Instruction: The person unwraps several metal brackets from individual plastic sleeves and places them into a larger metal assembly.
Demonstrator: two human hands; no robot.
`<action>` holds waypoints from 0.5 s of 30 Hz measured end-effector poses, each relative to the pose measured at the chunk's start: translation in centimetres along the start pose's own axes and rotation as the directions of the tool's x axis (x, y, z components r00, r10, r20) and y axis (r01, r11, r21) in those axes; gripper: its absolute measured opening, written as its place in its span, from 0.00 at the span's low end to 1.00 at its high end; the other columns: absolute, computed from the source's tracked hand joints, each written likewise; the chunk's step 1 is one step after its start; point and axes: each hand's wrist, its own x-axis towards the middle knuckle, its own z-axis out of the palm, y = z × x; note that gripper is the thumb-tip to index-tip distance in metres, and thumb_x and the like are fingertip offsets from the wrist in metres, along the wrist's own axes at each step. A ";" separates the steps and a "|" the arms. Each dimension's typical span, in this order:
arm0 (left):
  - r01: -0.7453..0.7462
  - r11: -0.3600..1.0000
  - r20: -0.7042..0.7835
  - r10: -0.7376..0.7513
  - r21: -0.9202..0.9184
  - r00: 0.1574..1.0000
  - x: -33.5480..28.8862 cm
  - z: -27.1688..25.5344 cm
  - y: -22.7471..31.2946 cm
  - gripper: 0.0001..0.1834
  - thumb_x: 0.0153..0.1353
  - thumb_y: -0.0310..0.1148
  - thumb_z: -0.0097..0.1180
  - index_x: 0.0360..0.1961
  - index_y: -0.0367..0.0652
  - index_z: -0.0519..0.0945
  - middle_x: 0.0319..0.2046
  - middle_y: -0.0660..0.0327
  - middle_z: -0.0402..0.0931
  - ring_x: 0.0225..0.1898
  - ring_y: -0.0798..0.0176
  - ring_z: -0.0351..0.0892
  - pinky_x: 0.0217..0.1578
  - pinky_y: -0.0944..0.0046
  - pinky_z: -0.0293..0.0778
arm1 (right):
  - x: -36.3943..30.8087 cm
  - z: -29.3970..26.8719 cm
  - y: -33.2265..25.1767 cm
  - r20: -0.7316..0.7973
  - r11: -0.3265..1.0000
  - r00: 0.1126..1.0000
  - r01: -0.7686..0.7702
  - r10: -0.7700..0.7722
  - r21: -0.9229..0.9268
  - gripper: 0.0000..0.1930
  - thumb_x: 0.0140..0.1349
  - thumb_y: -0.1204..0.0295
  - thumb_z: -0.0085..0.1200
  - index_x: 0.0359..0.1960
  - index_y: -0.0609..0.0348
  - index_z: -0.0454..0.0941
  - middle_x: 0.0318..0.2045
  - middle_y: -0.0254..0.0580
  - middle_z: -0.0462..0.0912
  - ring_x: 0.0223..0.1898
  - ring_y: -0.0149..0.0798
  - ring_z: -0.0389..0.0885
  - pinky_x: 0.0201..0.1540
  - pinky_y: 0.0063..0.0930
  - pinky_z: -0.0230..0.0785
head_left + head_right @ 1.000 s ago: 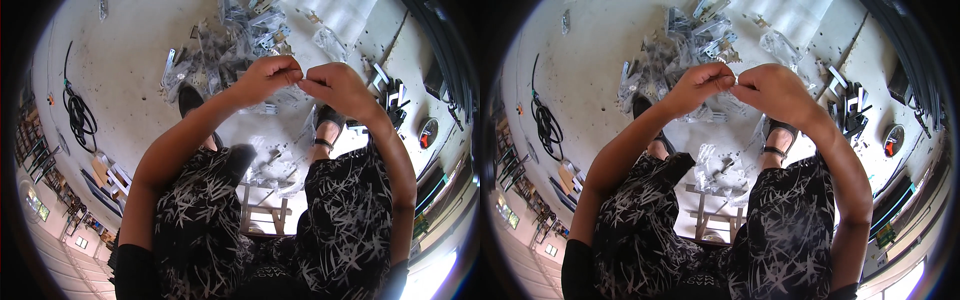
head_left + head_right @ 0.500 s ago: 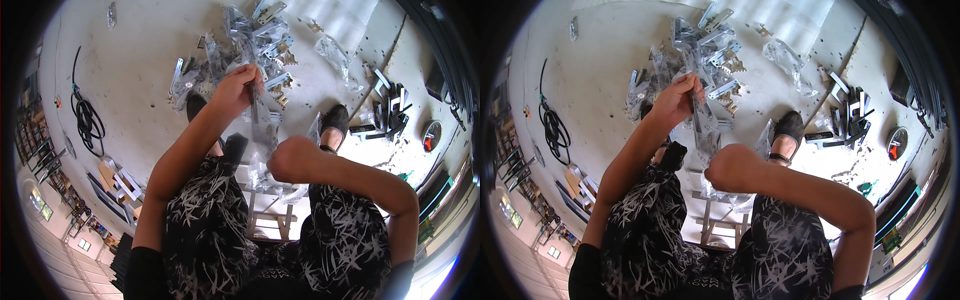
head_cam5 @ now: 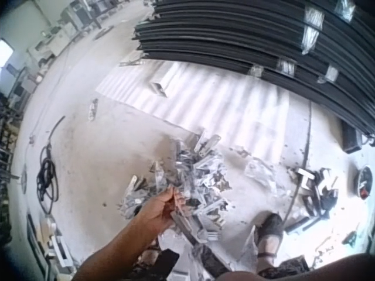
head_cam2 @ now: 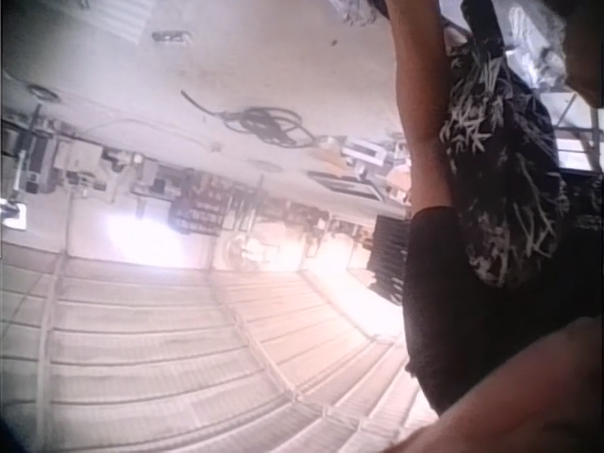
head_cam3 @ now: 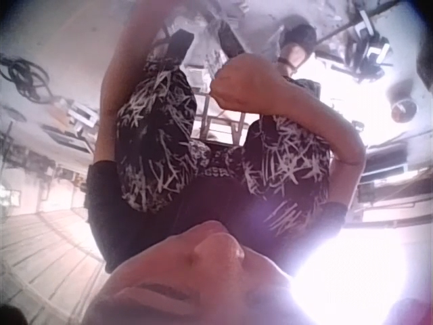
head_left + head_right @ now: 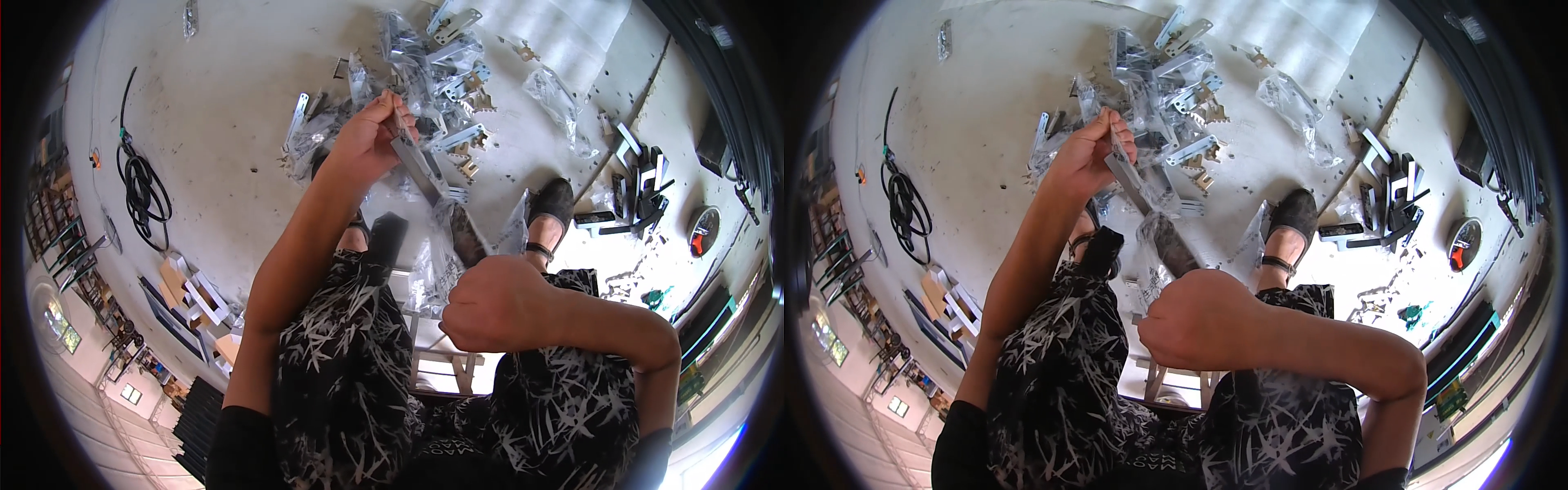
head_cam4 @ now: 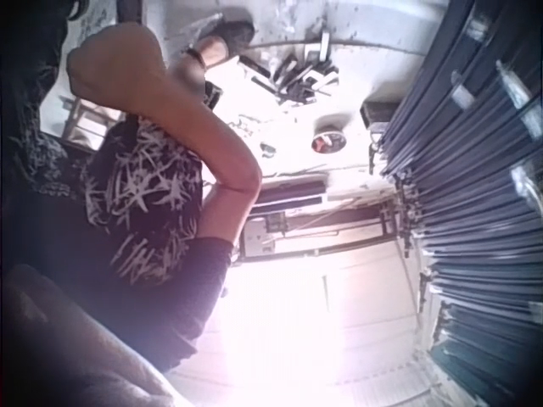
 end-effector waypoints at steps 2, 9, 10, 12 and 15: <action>-0.021 0.993 -0.062 0.014 -0.116 0.998 -0.2 0.0 0.2 0.11 0.65 0.39 0.49 0.29 0.45 0.68 0.24 0.68 0.63 0.27 0.69 0.63 0.33 0.66 0.66 | -0.1 -0.1 0.0 -0.038 1.000 0.999 0.020 -0.020 0.000 0.10 0.48 0.65 0.54 0.15 0.51 0.68 0.14 0.32 0.68 0.18 0.37 0.73 0.19 0.33 0.65; -0.036 0.973 -0.119 0.009 -0.226 0.993 0.3 -0.9 1.8 0.07 0.64 0.31 0.48 0.29 0.43 0.68 0.24 0.67 0.63 0.26 0.70 0.62 0.30 0.69 0.65 | -0.6 -1.6 1.0 -0.053 0.977 0.986 -0.167 0.161 -0.134 0.09 0.46 0.71 0.56 0.13 0.51 0.69 0.14 0.33 0.71 0.17 0.38 0.72 0.18 0.35 0.65; -0.048 0.939 -0.041 0.036 -0.341 0.998 0.5 -1.0 2.5 0.06 0.64 0.30 0.47 0.29 0.42 0.68 0.23 0.67 0.62 0.25 0.70 0.62 0.30 0.70 0.65 | -1.5 -1.1 1.9 -0.397 0.977 0.907 -0.190 0.137 -0.096 0.09 0.45 0.73 0.57 0.13 0.52 0.69 0.14 0.34 0.71 0.17 0.38 0.72 0.18 0.35 0.65; -0.085 0.894 0.008 0.098 -0.439 0.995 0.0 -1.2 3.3 0.06 0.64 0.28 0.46 0.29 0.41 0.67 0.23 0.66 0.62 0.25 0.71 0.62 0.29 0.71 0.65 | -2.6 0.1 4.6 -0.355 0.941 0.888 -0.333 0.293 -0.056 0.07 0.48 0.73 0.59 0.19 0.57 0.73 0.18 0.38 0.73 0.22 0.43 0.75 0.26 0.35 0.70; -0.019 0.917 0.081 0.056 -0.398 0.995 -1.1 -0.5 1.9 0.07 0.65 0.29 0.45 0.30 0.39 0.66 0.22 0.66 0.60 0.25 0.72 0.61 0.30 0.74 0.64 | -2.3 0.4 6.3 -0.436 0.906 0.814 -0.423 0.385 0.011 0.13 0.50 0.67 0.61 0.34 0.59 0.76 0.29 0.44 0.77 0.32 0.46 0.78 0.36 0.37 0.72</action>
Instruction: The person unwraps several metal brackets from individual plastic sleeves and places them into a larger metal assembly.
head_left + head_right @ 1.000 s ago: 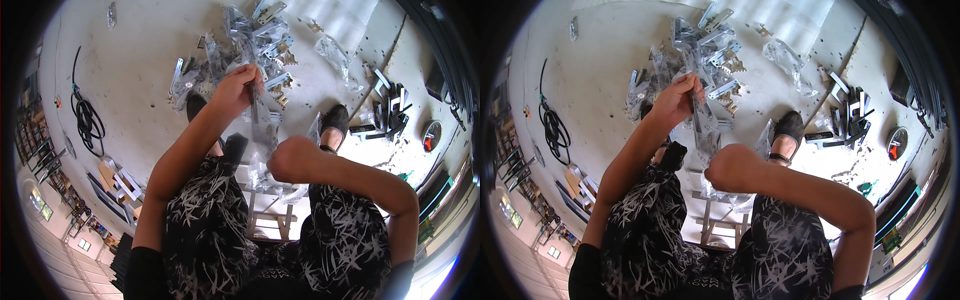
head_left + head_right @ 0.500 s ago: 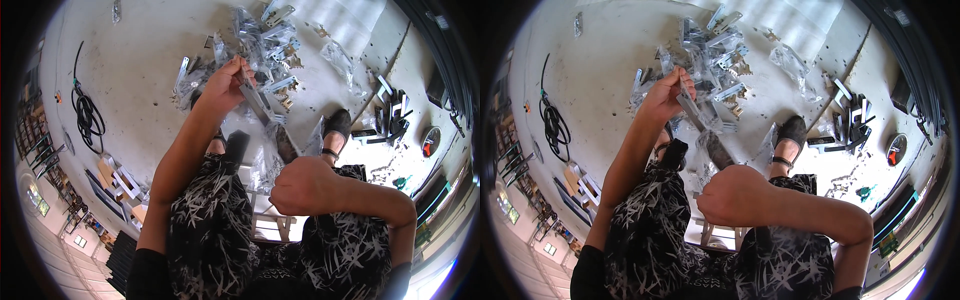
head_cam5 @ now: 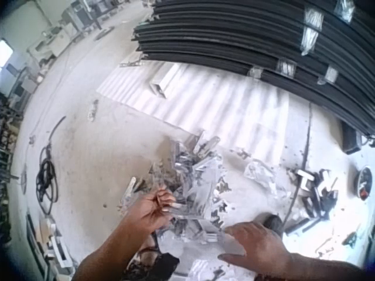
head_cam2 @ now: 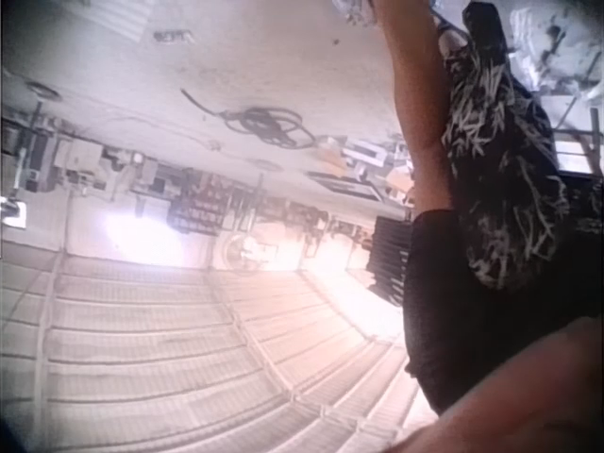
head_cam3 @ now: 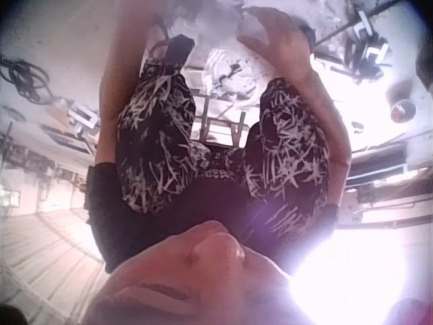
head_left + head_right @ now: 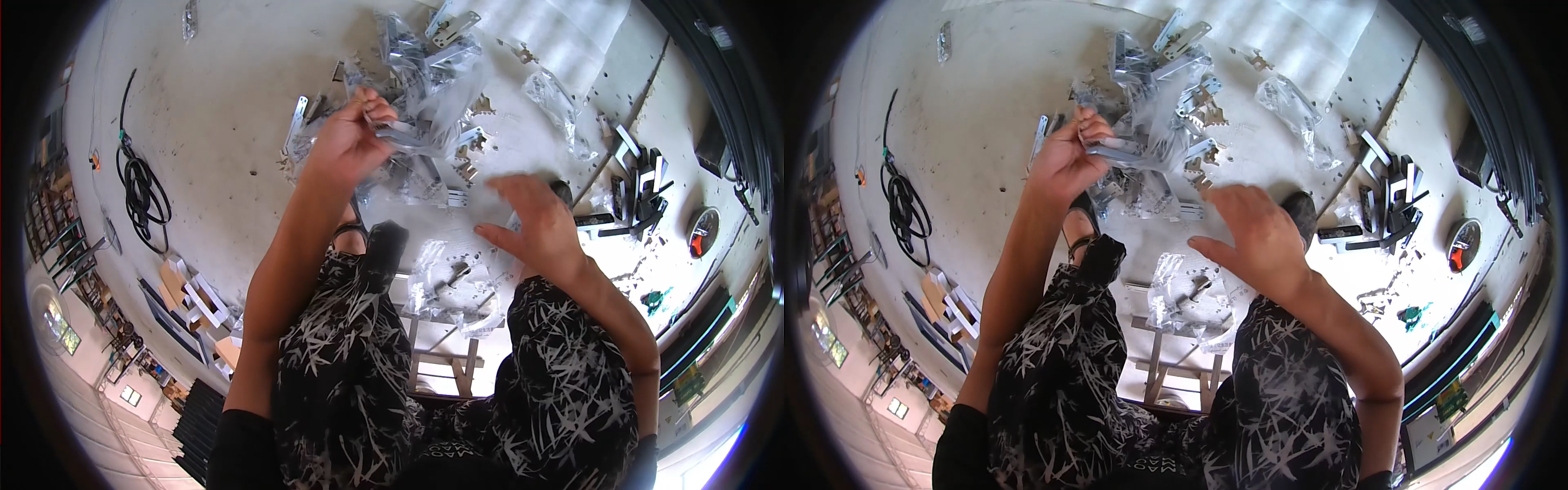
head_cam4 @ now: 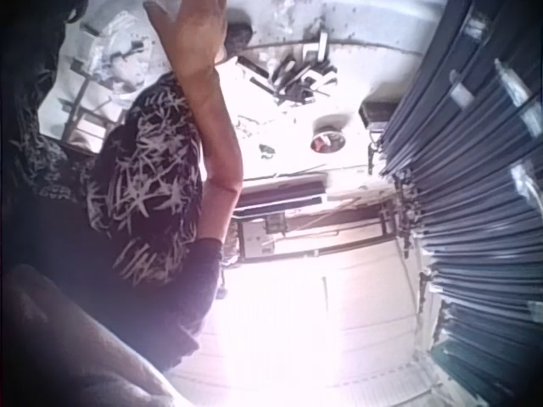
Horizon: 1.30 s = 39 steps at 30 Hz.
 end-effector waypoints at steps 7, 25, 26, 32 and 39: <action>0.124 0.973 0.010 -0.129 0.194 0.992 0.7 3.9 -6.3 0.11 0.68 0.37 0.43 0.32 0.42 0.67 0.23 0.68 0.58 0.25 0.72 0.59 0.30 0.73 0.64 | 3.3 1.1 -1.7 -0.165 0.982 0.969 -0.181 0.187 0.049 0.26 0.50 0.59 0.62 0.46 0.60 0.71 0.35 0.48 0.77 0.35 0.50 0.78 0.36 0.39 0.72; -0.173 0.624 -0.162 0.442 0.762 0.882 -6.8 -7.1 5.8 0.12 0.65 0.34 0.41 0.22 0.48 0.66 0.16 0.73 0.58 0.14 0.75 0.55 0.15 0.74 0.53 | -12.8 -13.5 11.4 -0.579 0.581 0.126 -0.354 0.806 0.733 0.12 0.67 0.62 0.45 0.29 0.55 0.75 0.13 0.24 0.61 0.13 0.17 0.56 0.12 0.11 0.46; -0.046 0.473 -0.138 0.346 0.880 0.928 -7.3 -7.8 3.8 0.08 0.64 0.35 0.43 0.29 0.45 0.70 0.19 0.71 0.64 0.16 0.74 0.61 0.17 0.72 0.58 | -13.7 -14.4 12.2 -0.690 0.644 0.105 -0.482 0.716 0.595 0.11 0.67 0.63 0.46 0.32 0.55 0.76 0.14 0.25 0.63 0.14 0.18 0.59 0.13 0.11 0.49; 0.093 -0.040 -0.070 -0.933 0.995 0.352 -6.0 -8.1 -6.9 0.18 0.58 0.38 0.54 0.46 0.39 0.73 0.38 0.60 0.73 0.42 0.60 0.73 0.43 0.62 0.69 | -18.6 -11.3 16.7 -0.720 0.685 0.470 -0.729 0.511 0.010 0.11 0.68 0.63 0.44 0.38 0.56 0.75 0.21 0.31 0.76 0.19 0.23 0.71 0.22 0.18 0.64; -0.534 -0.844 0.565 -0.418 0.048 0.711 -1.3 -6.5 -6.8 0.16 0.49 0.29 0.55 0.42 0.45 0.74 0.36 0.59 0.72 0.45 0.59 0.72 0.50 0.59 0.66 | -18.2 -10.8 15.4 -0.479 0.369 0.608 -0.781 0.633 -0.503 0.09 0.57 0.71 0.53 0.39 0.57 0.74 0.34 0.43 0.80 0.38 0.49 0.77 0.40 0.38 0.68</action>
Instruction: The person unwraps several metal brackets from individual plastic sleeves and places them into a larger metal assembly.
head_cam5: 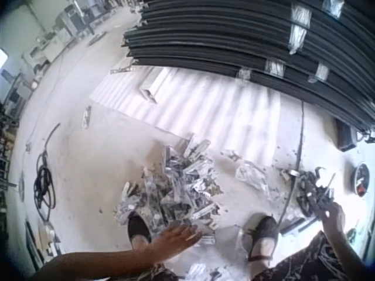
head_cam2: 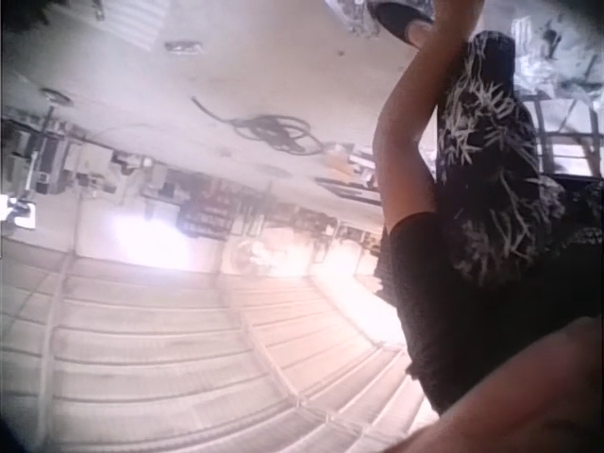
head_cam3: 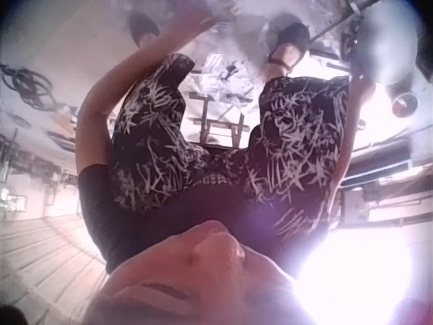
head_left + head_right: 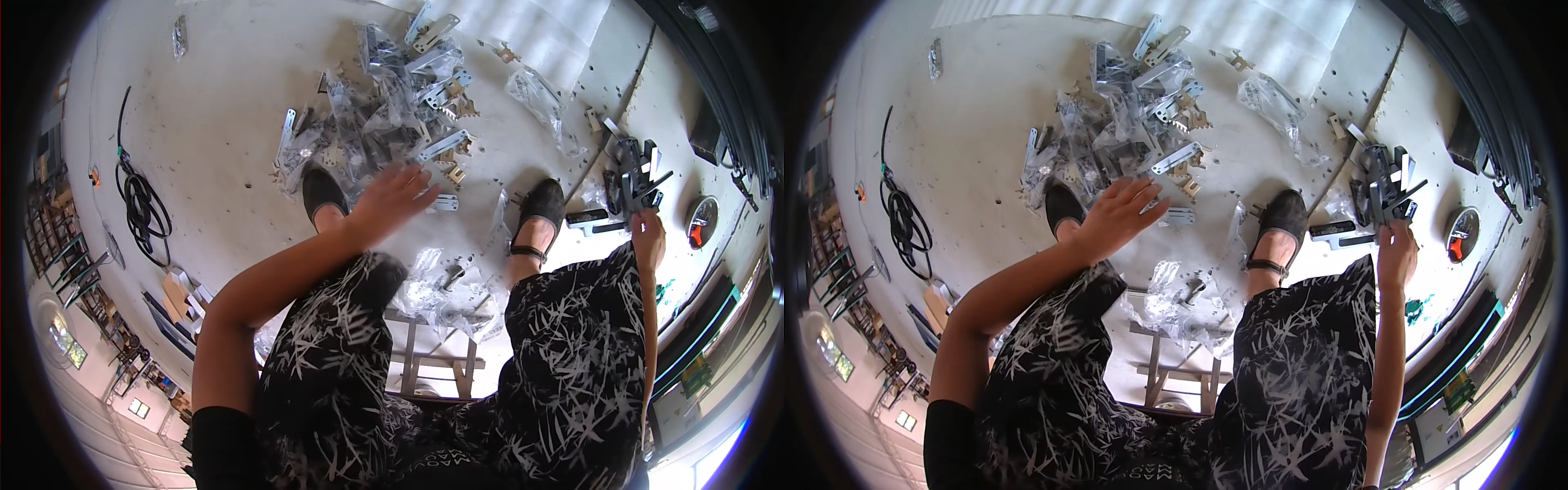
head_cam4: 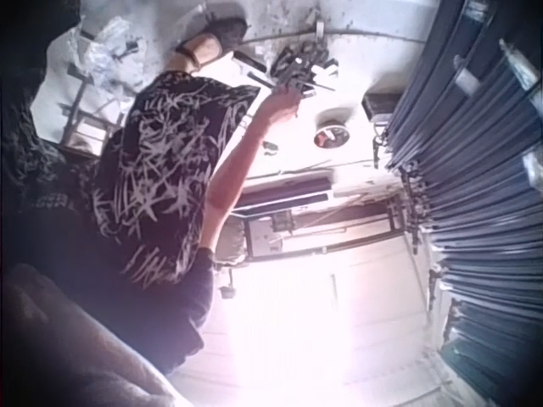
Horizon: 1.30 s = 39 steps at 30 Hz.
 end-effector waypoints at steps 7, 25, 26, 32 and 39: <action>-0.114 0.987 0.102 0.126 -0.114 0.987 2.7 0.5 -2.1 0.19 0.46 0.28 0.56 0.43 0.47 0.77 0.39 0.63 0.75 0.45 0.59 0.72 0.54 0.57 0.64 | 0.0 -6.0 -10.1 -0.258 0.912 0.904 0.385 -0.340 0.145 0.11 0.55 0.73 0.57 0.40 0.60 0.75 0.42 0.44 0.78 0.44 0.45 0.76 0.49 0.34 0.68; 0.231 -0.150 0.275 -0.583 -0.961 0.764 5.4 -8.1 1.2 0.13 0.64 0.29 0.49 0.47 0.35 0.71 0.39 0.61 0.75 0.43 0.68 0.75 0.48 0.62 0.73 | -4.5 -3.6 -25.2 0.359 0.276 0.696 -0.235 -0.622 0.932 0.21 0.53 0.67 0.63 0.44 0.67 0.72 0.31 0.36 0.80 0.31 0.24 0.74 0.36 0.22 0.69; 0.206 -0.141 0.249 -0.604 -0.968 0.757 5.3 -8.0 1.2 0.12 0.64 0.31 0.49 0.45 0.36 0.72 0.38 0.63 0.75 0.41 0.69 0.75 0.46 0.63 0.74 | -4.5 -3.6 -25.2 0.358 0.276 0.695 -0.233 -0.624 0.933 0.21 0.53 0.67 0.63 0.44 0.67 0.72 0.31 0.36 0.80 0.31 0.24 0.74 0.36 0.22 0.69; 0.098 -0.330 0.311 -0.689 -0.939 0.654 5.3 -8.8 2.2 0.09 0.65 0.35 0.50 0.38 0.40 0.75 0.29 0.70 0.72 0.30 0.79 0.68 0.33 0.77 0.67 | -3.4 -1.3 -24.6 0.508 0.296 0.484 -0.450 -0.713 0.843 0.24 0.51 0.64 0.65 0.46 0.65 0.72 0.34 0.39 0.80 0.35 0.26 0.75 0.41 0.22 0.69; 0.272 0.440 -0.029 -0.565 -0.856 0.824 5.7 -9.4 2.9 0.06 0.61 0.29 0.52 0.34 0.37 0.74 0.25 0.60 0.73 0.28 0.71 0.70 0.31 0.71 0.67 | -1.6 -8.7 -25.9 -0.133 0.345 0.789 0.405 -0.600 0.847 0.16 0.49 0.67 0.64 0.36 0.61 0.76 0.29 0.43 0.78 0.32 0.43 0.79 0.33 0.33 0.72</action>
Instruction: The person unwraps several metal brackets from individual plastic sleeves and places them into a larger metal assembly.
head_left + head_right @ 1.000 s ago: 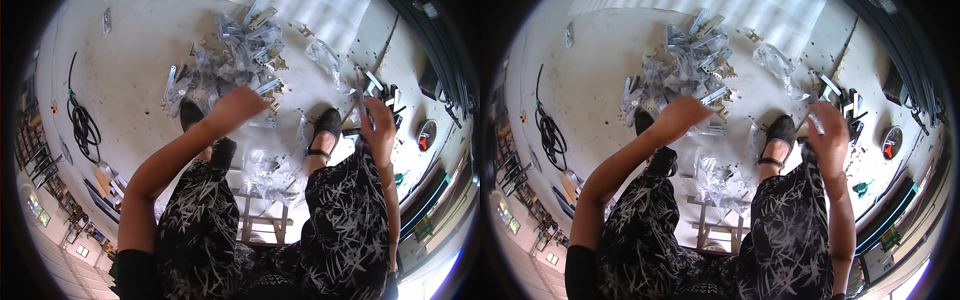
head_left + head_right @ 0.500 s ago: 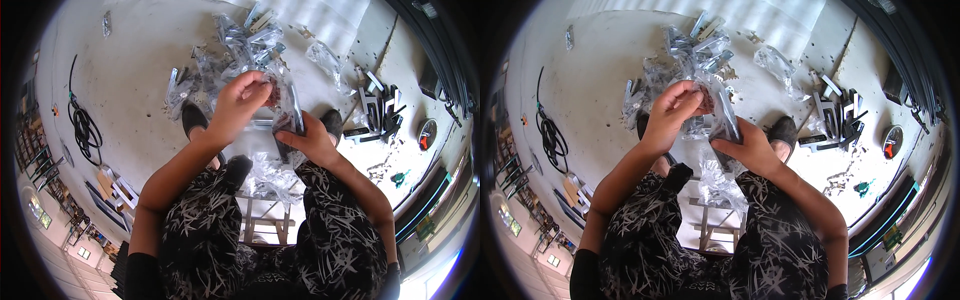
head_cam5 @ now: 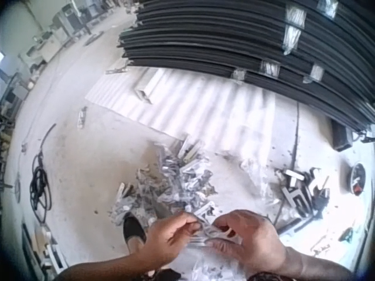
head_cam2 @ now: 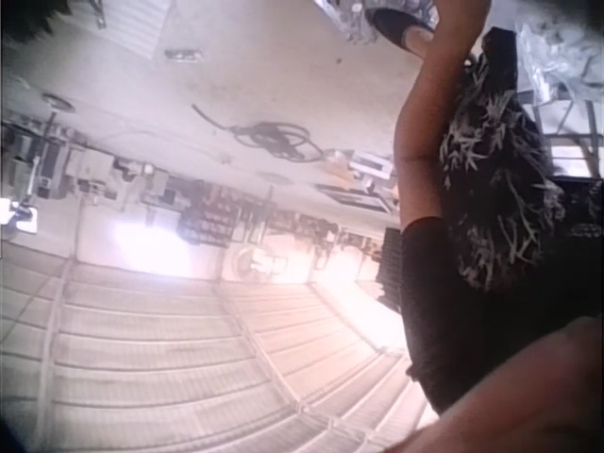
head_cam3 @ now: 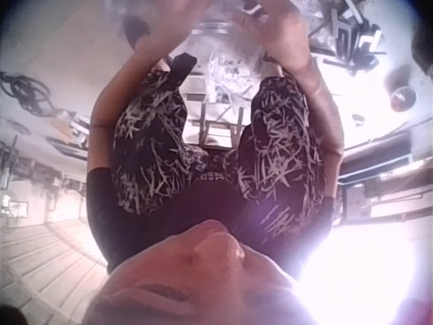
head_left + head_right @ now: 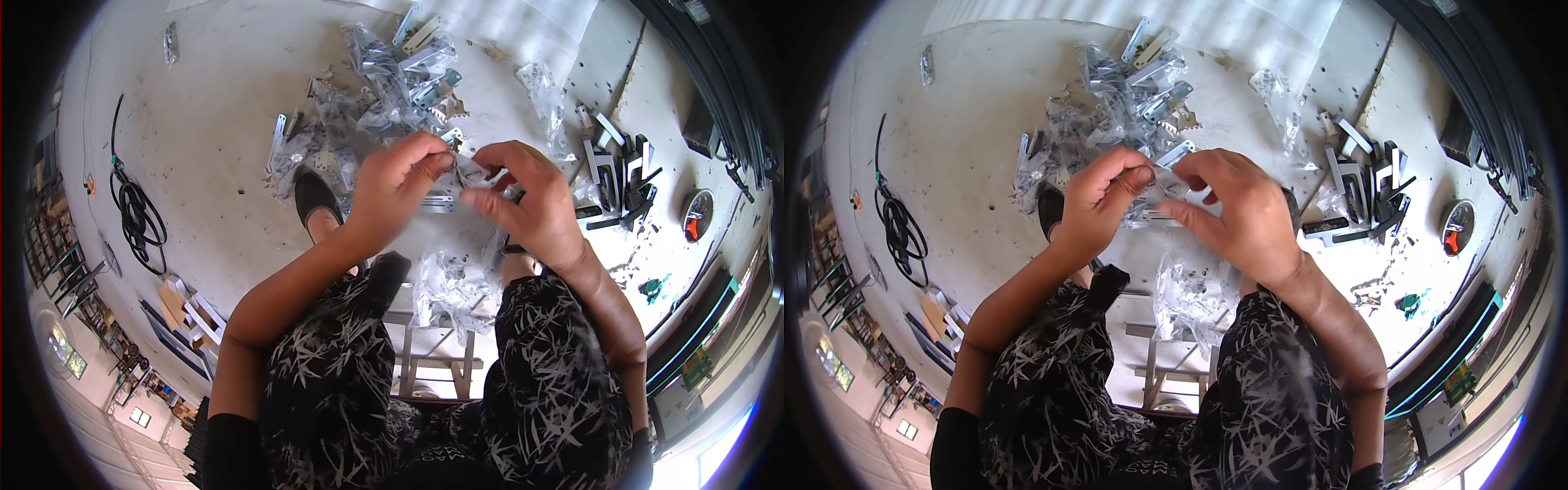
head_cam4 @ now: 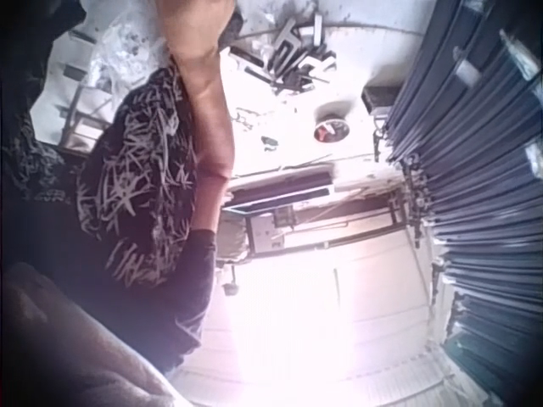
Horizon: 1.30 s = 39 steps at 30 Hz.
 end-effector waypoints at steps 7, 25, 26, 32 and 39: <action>0.051 0.984 0.101 -0.034 -0.171 0.994 0.4 1.1 -0.6 0.06 0.62 0.27 0.52 0.38 0.35 0.75 0.30 0.63 0.75 0.30 0.73 0.70 0.31 0.73 0.66 | -0.2 -0.6 1.1 0.037 0.981 0.993 0.114 -0.109 -0.157 0.05 0.49 0.74 0.59 0.25 0.60 0.75 0.21 0.45 0.75 0.24 0.49 0.74 0.28 0.38 0.67; 0.491 0.729 0.200 -0.455 -0.477 0.868 0.9 -0.2 -3.9 0.11 0.65 0.35 0.47 0.32 0.38 0.75 0.26 0.63 0.74 0.27 0.71 0.71 0.34 0.69 0.69 | -1.3 3.7 1.4 0.358 0.633 0.739 0.673 -0.571 -0.382 0.06 0.42 0.70 0.53 0.12 0.54 0.71 0.13 0.40 0.72 0.17 0.41 0.75 0.16 0.35 0.66; 0.597 0.588 0.176 -0.616 -0.546 0.768 1.7 -1.1 -5.5 0.12 0.66 0.37 0.46 0.31 0.40 0.73 0.25 0.64 0.73 0.26 0.70 0.70 0.34 0.68 0.69 | -3.8 5.9 0.0 0.508 0.703 0.680 0.686 -0.529 -0.187 0.07 0.42 0.69 0.53 0.12 0.55 0.72 0.13 0.41 0.72 0.17 0.43 0.76 0.17 0.36 0.66; 0.296 0.494 -0.029 -0.548 -0.817 0.836 1.2 -5.6 -9.4 0.13 0.67 0.40 0.44 0.29 0.43 0.70 0.17 0.69 0.63 0.19 0.70 0.63 0.27 0.63 0.69 | -4.5 6.2 -1.0 0.821 0.895 0.536 0.439 -0.195 -0.074 0.07 0.47 0.69 0.51 0.15 0.55 0.76 0.18 0.45 0.78 0.23 0.49 0.79 0.22 0.43 0.69; 0.272 0.404 -0.105 -0.702 -0.873 0.705 0.6 -7.9 -10.0 0.12 0.67 0.38 0.45 0.28 0.43 0.69 0.15 0.72 0.56 0.14 0.75 0.51 0.17 0.72 0.51 | -3.5 1.0 -2.3 0.039 0.868 0.900 0.406 -0.434 0.285 0.18 0.46 0.80 0.58 0.08 0.55 0.60 0.07 0.31 0.61 0.09 0.30 0.63 0.12 0.27 0.53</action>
